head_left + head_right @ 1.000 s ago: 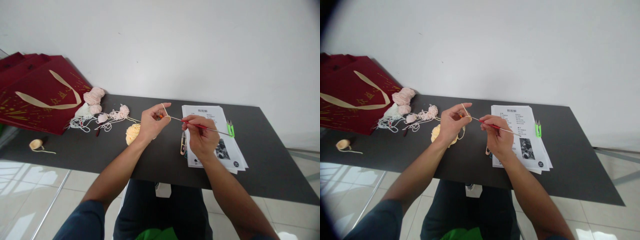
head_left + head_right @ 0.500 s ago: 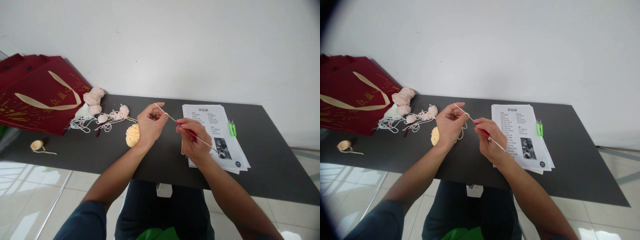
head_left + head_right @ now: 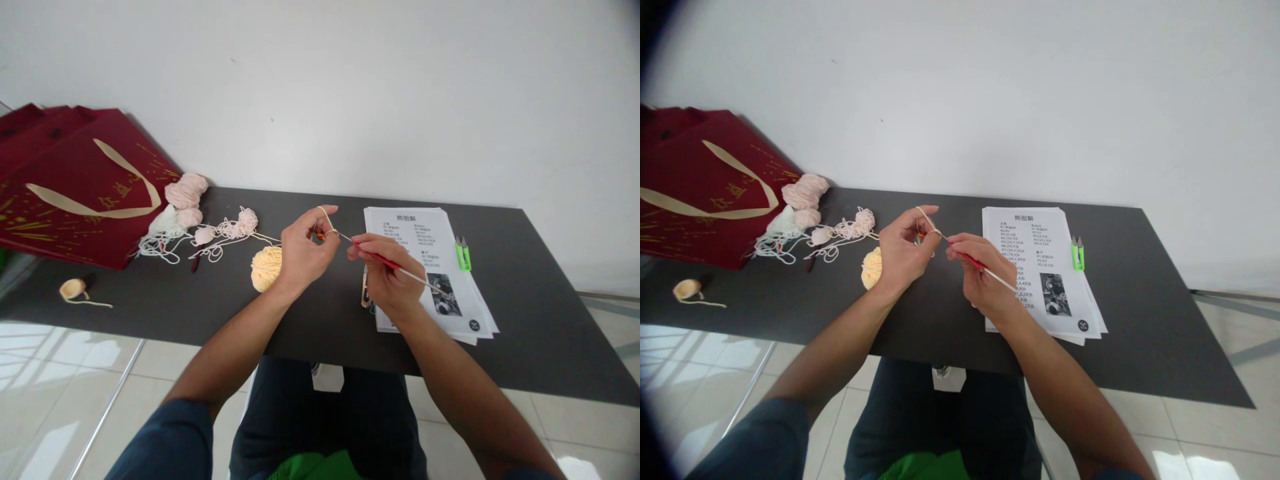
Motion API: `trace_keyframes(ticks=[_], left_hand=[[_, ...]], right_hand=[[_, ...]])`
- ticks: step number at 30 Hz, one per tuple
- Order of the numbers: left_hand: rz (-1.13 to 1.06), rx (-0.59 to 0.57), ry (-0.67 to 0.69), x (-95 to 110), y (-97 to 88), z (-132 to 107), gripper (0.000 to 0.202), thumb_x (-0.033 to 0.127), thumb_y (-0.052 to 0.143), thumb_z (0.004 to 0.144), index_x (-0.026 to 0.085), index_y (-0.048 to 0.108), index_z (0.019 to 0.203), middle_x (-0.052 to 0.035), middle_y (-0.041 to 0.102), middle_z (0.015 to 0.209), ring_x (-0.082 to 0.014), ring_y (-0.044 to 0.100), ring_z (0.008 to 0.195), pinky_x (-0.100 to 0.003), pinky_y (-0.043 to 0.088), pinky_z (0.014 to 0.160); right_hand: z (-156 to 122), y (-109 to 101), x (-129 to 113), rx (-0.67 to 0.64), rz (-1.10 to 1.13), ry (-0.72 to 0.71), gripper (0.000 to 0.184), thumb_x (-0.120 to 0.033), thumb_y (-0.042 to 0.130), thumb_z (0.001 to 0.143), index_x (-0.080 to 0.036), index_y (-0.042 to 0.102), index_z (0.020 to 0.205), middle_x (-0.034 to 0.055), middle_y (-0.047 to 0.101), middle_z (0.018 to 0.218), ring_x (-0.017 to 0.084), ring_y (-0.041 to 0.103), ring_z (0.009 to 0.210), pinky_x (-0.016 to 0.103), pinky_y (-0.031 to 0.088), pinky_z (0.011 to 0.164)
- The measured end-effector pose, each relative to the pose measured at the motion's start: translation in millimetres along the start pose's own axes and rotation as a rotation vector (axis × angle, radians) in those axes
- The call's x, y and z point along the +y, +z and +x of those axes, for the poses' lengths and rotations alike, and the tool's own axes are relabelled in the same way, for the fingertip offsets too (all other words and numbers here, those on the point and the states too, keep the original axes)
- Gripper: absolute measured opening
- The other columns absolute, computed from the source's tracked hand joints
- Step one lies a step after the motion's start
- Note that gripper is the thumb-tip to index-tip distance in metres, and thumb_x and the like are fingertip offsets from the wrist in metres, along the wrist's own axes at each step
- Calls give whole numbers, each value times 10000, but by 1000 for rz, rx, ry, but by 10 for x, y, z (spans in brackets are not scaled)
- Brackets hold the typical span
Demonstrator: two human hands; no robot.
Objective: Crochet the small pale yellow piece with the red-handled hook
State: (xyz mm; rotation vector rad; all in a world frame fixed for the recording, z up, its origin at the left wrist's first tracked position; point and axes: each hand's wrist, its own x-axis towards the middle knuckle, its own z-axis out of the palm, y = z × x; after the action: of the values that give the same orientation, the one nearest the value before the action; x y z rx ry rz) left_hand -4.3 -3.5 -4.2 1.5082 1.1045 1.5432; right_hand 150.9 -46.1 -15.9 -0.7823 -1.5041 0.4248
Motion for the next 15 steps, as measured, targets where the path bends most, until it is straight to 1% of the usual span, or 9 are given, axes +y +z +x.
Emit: trace_keyframes(ticks=[2, 4, 6, 8, 11, 15], left_hand=[[-16, -48, 8, -13, -12, 8, 414, 75, 673, 742, 223, 765, 1117, 48, 614, 708, -103, 518, 638, -259, 443, 665], [-61, -92, -5, -19, -25, 18, 414, 76, 684, 733, 220, 771, 1112, 44, 628, 710, -99, 522, 627, -257, 435, 646], [-126, -138, -43, -14, -41, 34, 409, 81, 703, 719, 211, 778, 1099, 37, 637, 702, -100, 533, 617, -255, 432, 628], [-186, -191, -89, 0, -60, 56, 400, 88, 725, 702, 202, 785, 1080, 28, 646, 692, -102, 543, 610, -251, 422, 606], [-252, -276, -158, 22, -88, 90, 391, 94, 748, 674, 197, 800, 1048, 14, 670, 689, -103, 547, 597, -249, 396, 572], [-352, -335, -230, 33, -111, 114, 372, 69, 744, 627, 195, 816, 969, 14, 664, 644, -115, 577, 608, -253, 401, 574]], right_hand=[[26, 8, -21, 70, 80, 48, 160, -188, 682, 963, -301, 734, 1064, 22, 806, 1064, 165, 790, 777, 346, 690, 703], [60, 7, -48, 117, 139, 126, 108, -201, 691, 964, -280, 720, 1031, 14, 799, 1019, 149, 779, 722, 327, 678, 674], [91, -4, -62, 142, 186, 221, 50, -234, 701, 965, -264, 701, 1005, 9, 791, 979, 141, 767, 699, 318, 665, 659], [113, -20, -54, 152, 247, 283, 45, -273, 715, 959, -259, 683, 987, 4, 782, 956, 139, 752, 692, 310, 650, 634], [130, -43, -21, 139, 335, 312, 82, -313, 726, 953, -261, 666, 976, -4, 772, 938, 128, 724, 674, 296, 628, 601], [138, -57, -10, 103, 418, 318, 101, -318, 741, 942, -261, 663, 970, -5, 769, 929, 125, 709, 667, 289, 609, 580]])
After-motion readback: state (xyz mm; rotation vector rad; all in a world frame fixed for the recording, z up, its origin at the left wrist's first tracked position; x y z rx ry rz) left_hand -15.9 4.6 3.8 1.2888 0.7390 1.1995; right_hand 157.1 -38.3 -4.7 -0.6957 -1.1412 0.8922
